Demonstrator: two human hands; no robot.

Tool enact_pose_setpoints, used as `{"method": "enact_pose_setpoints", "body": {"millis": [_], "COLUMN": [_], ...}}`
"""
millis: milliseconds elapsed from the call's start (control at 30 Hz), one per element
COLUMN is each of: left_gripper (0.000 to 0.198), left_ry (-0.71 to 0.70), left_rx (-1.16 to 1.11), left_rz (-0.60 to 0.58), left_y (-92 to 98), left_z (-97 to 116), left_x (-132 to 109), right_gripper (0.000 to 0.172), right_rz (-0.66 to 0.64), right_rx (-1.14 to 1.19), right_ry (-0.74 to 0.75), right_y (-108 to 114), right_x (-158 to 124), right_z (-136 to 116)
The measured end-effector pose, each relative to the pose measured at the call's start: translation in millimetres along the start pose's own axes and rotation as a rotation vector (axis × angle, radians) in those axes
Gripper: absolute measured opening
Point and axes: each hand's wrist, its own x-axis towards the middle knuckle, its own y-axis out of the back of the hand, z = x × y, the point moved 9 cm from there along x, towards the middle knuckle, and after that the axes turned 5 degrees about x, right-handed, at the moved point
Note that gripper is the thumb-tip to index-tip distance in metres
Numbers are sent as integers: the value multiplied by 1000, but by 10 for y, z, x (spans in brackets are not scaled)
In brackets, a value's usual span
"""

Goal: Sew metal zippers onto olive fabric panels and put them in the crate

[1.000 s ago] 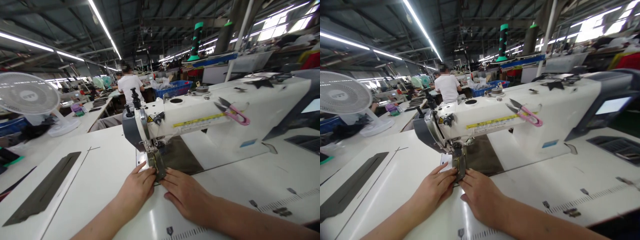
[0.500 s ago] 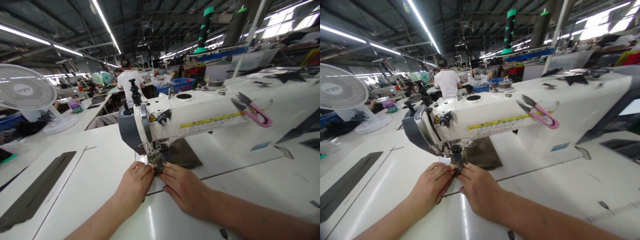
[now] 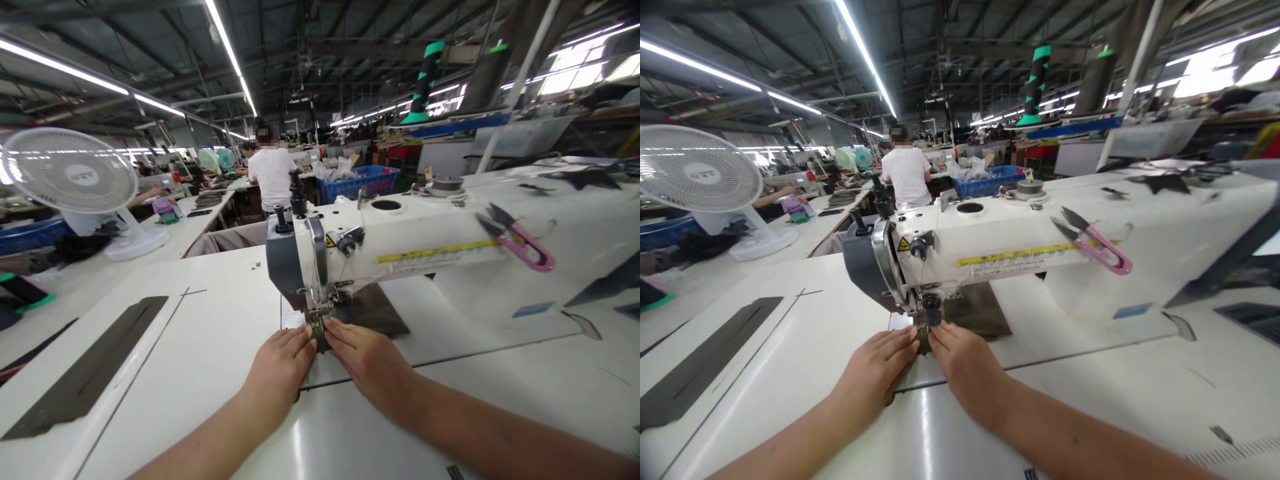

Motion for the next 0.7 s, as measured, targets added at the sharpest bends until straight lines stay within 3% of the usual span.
{"method": "enact_pose_setpoints", "body": {"millis": [133, 433, 700], "left_gripper": [24, 19, 11], "left_ry": [-35, 25, 59], "left_rx": [5, 5, 6], "left_rz": [-2, 54, 16], "left_y": [-15, -36, -86], "left_z": [-26, -154, -180], "left_x": [55, 96, 92], "right_gripper": [29, 31, 31], "right_rz": [36, 46, 37], "right_rx": [-2, 112, 87], "right_ry": [-16, -46, -81], "right_y": [31, 42, 6], "right_x": [66, 155, 138], "right_z": [30, 125, 171]}}
